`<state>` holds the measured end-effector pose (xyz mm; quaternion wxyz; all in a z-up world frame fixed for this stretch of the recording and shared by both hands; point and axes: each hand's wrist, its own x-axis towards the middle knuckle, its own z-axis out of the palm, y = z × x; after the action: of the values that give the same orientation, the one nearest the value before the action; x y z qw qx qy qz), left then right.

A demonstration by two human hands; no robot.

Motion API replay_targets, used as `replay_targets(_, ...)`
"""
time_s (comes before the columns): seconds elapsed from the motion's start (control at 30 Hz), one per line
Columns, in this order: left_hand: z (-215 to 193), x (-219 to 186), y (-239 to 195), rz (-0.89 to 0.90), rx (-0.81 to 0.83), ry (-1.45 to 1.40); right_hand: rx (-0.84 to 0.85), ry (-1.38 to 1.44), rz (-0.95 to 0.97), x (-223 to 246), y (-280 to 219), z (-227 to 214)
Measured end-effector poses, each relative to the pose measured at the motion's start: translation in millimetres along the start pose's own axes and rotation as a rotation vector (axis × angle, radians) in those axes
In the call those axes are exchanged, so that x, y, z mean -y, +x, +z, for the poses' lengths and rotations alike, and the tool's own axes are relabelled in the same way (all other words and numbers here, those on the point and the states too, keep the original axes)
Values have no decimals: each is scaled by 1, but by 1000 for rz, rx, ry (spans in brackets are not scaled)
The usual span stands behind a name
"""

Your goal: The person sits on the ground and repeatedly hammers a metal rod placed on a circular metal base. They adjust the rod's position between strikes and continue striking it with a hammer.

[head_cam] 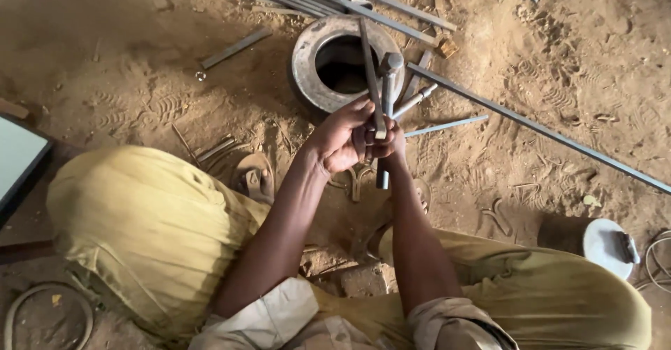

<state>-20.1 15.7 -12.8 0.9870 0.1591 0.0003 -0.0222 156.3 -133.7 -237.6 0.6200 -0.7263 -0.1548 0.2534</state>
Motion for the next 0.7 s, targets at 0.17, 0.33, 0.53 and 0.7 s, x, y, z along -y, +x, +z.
replay_targets(0.17, -6, 1, 6, -18, -15, -4, -3, -241, -174, 6, -17, 5)
replay_targets(0.33, -4, 0, 7, -11, -40, 31, -40, -300, -225, -8, -5, 7)
replay_targets(0.53, 0, -1, 8, -4, -48, 35, -50, -308, -94, -46, 5, -1)
replay_targets(0.7, 1, -1, 9, -3, -45, 13, -41, -202, -123, -58, 6, 0)
